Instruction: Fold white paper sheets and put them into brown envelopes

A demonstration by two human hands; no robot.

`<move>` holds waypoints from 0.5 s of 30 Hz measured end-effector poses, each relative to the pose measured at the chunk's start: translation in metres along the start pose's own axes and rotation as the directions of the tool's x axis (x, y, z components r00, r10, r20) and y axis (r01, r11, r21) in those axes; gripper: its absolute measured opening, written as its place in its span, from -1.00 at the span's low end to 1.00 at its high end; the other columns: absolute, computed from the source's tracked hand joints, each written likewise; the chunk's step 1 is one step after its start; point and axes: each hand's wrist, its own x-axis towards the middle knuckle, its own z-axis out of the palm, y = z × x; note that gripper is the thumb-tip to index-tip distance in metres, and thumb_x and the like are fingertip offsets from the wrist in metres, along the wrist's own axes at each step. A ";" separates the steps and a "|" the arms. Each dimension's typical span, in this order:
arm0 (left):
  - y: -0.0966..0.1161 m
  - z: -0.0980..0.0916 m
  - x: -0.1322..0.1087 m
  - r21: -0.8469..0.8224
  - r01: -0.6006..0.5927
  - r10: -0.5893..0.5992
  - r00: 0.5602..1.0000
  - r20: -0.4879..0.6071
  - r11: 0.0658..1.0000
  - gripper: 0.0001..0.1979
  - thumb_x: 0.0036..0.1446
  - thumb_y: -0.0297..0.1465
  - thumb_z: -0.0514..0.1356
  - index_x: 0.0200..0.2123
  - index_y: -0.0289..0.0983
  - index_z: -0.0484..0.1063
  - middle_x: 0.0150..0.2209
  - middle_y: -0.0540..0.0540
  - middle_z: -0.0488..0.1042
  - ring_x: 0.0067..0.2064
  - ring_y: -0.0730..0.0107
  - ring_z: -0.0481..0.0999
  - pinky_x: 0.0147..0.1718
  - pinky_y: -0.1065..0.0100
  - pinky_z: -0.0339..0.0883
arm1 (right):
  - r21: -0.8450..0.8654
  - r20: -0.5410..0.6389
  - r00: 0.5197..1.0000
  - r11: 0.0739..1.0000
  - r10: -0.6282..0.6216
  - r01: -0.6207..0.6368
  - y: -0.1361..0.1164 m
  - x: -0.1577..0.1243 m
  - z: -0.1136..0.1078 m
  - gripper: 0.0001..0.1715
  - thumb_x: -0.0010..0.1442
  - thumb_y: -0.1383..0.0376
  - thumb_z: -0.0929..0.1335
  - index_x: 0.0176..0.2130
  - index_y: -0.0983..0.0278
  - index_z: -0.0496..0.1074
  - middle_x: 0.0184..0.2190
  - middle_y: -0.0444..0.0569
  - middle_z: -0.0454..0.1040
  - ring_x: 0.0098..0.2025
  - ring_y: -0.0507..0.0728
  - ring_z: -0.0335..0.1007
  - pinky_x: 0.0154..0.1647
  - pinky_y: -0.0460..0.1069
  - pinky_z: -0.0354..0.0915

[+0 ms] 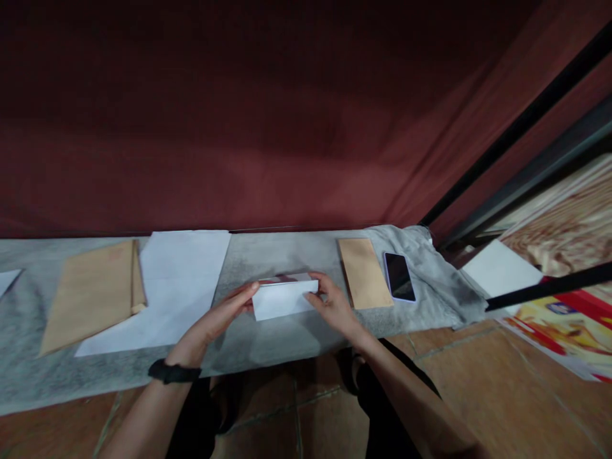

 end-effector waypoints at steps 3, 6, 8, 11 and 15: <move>-0.002 -0.001 0.000 0.042 0.016 -0.014 1.000 -0.025 0.999 -0.45 0.00 0.00 0.36 -0.03 -0.22 0.59 -0.07 -0.16 0.65 -0.01 0.06 0.57 -0.09 0.20 0.44 | 0.038 -0.021 1.000 0.999 0.002 -0.002 0.006 0.007 0.009 -0.37 0.29 0.22 0.38 0.29 0.22 0.25 -0.02 0.02 0.51 -0.17 0.11 0.46 -0.11 0.01 0.42; -0.005 -0.004 0.002 0.099 0.036 -0.035 0.999 -0.016 0.994 -0.53 -0.07 -0.04 0.39 -0.17 -0.24 0.59 -0.20 -0.13 0.64 -0.15 0.17 0.56 -0.21 0.28 0.41 | 0.011 -0.013 0.998 0.998 0.055 -0.055 0.011 0.009 0.017 -0.31 0.30 0.26 0.36 0.34 0.20 0.17 -0.18 -0.05 0.53 -0.31 0.09 0.44 -0.24 -0.01 0.41; -0.009 -0.008 0.005 0.142 0.058 -0.054 0.998 -0.035 0.988 -0.57 -0.10 -0.03 0.38 -0.29 -0.25 0.57 -0.32 -0.09 0.60 -0.26 0.25 0.54 -0.28 0.32 0.36 | -0.029 -0.026 0.996 0.996 0.085 -0.085 0.014 0.008 0.020 -0.27 0.31 0.27 0.33 0.39 0.21 0.09 -0.28 -0.09 0.52 -0.38 0.10 0.42 -0.31 -0.01 0.39; -0.016 -0.013 0.010 0.193 0.088 -0.076 0.995 -0.072 0.977 -0.60 -0.13 -0.03 0.37 -0.42 -0.25 0.51 -0.47 -0.03 0.52 -0.38 0.35 0.48 -0.39 0.37 0.29 | -0.136 -0.073 0.994 0.987 0.080 -0.089 0.019 0.007 0.024 -0.17 0.33 0.26 0.32 0.45 0.25 -0.06 -0.28 -0.05 0.53 -0.35 0.15 0.47 -0.27 0.03 0.41; -0.026 -0.011 0.016 0.214 0.130 -0.107 0.987 -0.117 0.968 -0.62 -0.18 -0.05 0.34 -0.46 -0.25 0.45 -0.54 0.01 0.47 -0.48 0.40 0.44 -0.49 0.42 0.21 | -0.340 -0.077 0.996 0.938 0.041 -0.065 0.024 0.007 0.029 -0.12 0.35 0.27 0.32 0.47 0.31 -0.12 -0.22 0.05 0.57 -0.22 0.24 0.53 -0.09 0.13 0.42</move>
